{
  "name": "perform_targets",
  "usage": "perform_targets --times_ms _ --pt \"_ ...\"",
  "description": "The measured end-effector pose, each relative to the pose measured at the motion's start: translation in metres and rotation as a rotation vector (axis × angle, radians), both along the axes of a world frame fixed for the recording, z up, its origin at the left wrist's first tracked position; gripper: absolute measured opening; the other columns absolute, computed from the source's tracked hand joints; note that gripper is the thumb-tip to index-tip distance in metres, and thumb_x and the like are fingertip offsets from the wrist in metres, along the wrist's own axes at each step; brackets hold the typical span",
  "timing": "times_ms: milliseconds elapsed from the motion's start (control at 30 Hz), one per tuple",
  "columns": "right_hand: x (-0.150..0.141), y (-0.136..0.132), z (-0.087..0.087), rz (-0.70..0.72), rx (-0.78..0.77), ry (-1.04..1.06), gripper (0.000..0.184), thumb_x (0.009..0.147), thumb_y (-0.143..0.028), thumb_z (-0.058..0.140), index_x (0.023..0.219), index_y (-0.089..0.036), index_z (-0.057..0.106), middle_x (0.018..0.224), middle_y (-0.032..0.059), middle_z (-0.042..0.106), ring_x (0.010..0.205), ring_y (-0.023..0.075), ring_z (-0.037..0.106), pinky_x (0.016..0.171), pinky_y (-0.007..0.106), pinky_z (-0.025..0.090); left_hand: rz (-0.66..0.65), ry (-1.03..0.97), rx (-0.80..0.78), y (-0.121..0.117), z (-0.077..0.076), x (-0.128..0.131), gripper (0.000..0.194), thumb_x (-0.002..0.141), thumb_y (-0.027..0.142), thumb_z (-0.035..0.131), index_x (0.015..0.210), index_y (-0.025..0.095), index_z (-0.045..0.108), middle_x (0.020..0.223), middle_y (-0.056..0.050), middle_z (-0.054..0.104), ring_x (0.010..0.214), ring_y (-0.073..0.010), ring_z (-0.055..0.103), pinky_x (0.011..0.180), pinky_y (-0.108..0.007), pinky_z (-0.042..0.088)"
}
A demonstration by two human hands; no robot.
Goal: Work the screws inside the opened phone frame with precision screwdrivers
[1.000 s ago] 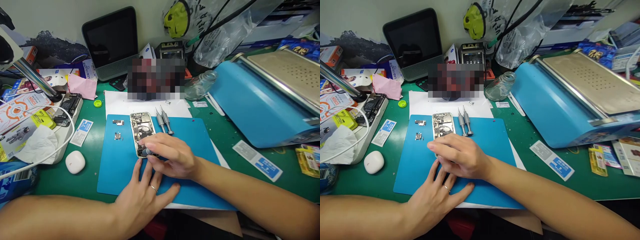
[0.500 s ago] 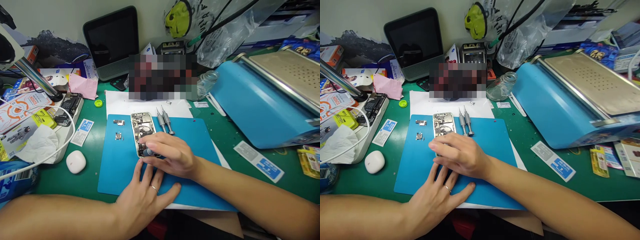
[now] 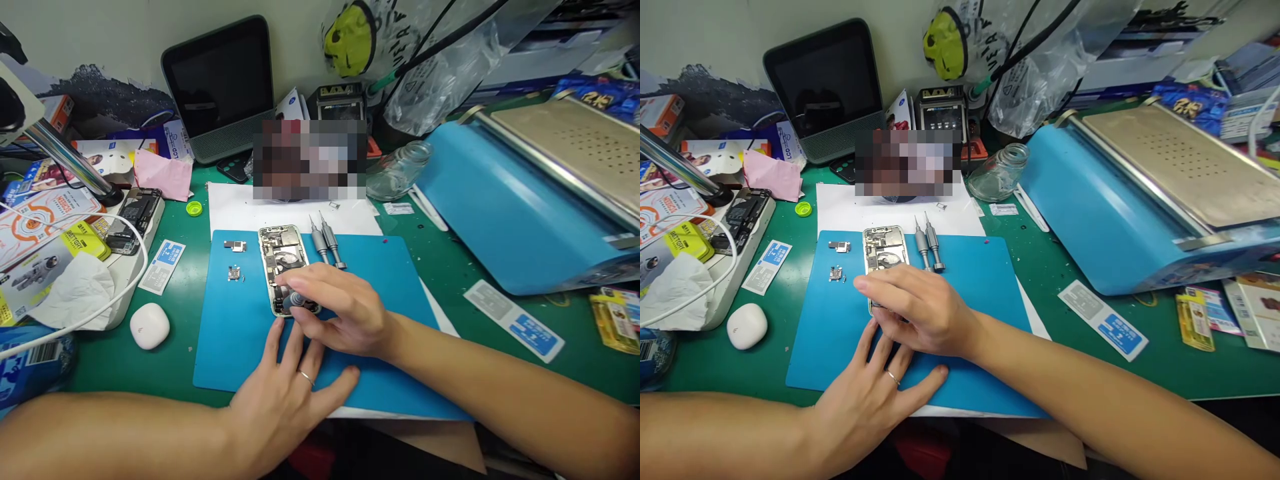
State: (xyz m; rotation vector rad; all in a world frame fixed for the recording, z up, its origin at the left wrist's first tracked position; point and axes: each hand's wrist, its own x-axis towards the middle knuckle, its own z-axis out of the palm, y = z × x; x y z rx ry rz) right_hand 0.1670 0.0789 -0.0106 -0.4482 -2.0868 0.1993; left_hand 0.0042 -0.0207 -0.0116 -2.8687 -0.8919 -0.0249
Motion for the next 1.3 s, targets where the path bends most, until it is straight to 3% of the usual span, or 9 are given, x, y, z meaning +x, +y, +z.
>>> perform_targets --times_ms 233,367,533,733,900,1100,1300 --pt "-0.0017 -0.0003 -0.0008 0.037 0.014 -0.005 0.062 0.088 -0.01 0.066 0.145 -0.015 0.041 0.108 0.0157 0.075 0.101 0.0228 0.073 0.077 0.035 0.064 0.006 0.006 -0.016 0.0 -0.0003 0.0001 0.052 0.103 0.035 0.048 0.152 0.026 0.036 0.135 -0.018 0.059 0.126 -0.0345 0.057 0.108 -0.057 0.035" --pt "-0.0016 -0.0007 -0.0018 0.013 -0.006 0.011 0.058 0.089 -0.006 0.057 0.144 -0.013 0.043 0.105 0.0153 0.074 0.095 0.0217 0.073 0.074 0.035 0.064 -0.005 -0.02 0.013 -0.0006 0.0 -0.0002 0.053 0.101 0.034 0.05 0.151 0.026 0.038 0.137 -0.018 0.058 0.132 -0.0361 0.054 0.11 -0.057 0.034" --pt "-0.0008 -0.0005 -0.0029 0.021 0.027 -0.006 0.065 0.087 -0.011 0.067 0.146 -0.014 0.04 0.107 0.0154 0.073 0.098 0.0231 0.072 0.075 0.035 0.064 0.008 -0.018 0.006 -0.0014 -0.0011 -0.0012 0.053 0.101 0.035 0.05 0.152 0.026 0.036 0.138 -0.017 0.059 0.129 -0.0359 0.057 0.109 -0.057 0.036" --pt "-0.0009 -0.0017 -0.0016 -0.007 -0.017 -0.006 0.06 0.092 -0.01 0.055 0.149 -0.019 0.037 0.107 0.0112 0.074 0.095 0.0201 0.073 0.075 0.035 0.065 -0.014 -0.022 0.016 0.0002 0.0008 -0.0015 0.054 0.1 0.034 0.052 0.152 0.025 0.037 0.139 -0.018 0.058 0.133 -0.0358 0.053 0.111 -0.057 0.034" --pt "-0.0006 -0.0016 -0.0012 -0.011 0.009 -0.025 0.061 0.092 -0.016 0.064 0.147 -0.019 0.038 0.111 0.0123 0.074 0.101 0.0211 0.073 0.078 0.034 0.065 0.002 -0.002 0.008 -0.0016 -0.0016 -0.0011 0.053 0.102 0.036 0.048 0.152 0.026 0.036 0.135 -0.017 0.06 0.127 -0.0361 0.057 0.108 -0.058 0.036" --pt "-0.0014 -0.0024 -0.0013 -0.015 -0.018 -0.014 0.059 0.092 -0.01 0.056 0.148 -0.016 0.038 0.108 0.013 0.074 0.095 0.0207 0.073 0.075 0.034 0.064 -0.011 0.005 0.008 -0.0013 -0.0015 -0.0009 0.055 0.102 0.035 0.05 0.153 0.025 0.035 0.136 -0.018 0.059 0.131 -0.0353 0.054 0.11 -0.059 0.034" --pt "-0.0013 -0.0013 -0.0026 -0.016 0.001 -0.024 0.062 0.092 -0.015 0.063 0.148 -0.019 0.037 0.11 0.0118 0.074 0.097 0.0208 0.073 0.077 0.033 0.064 -0.002 -0.002 0.0 -0.0003 -0.0014 -0.0008 0.056 0.102 0.035 0.049 0.154 0.024 0.034 0.138 -0.019 0.057 0.129 -0.037 0.056 0.108 -0.059 0.036"
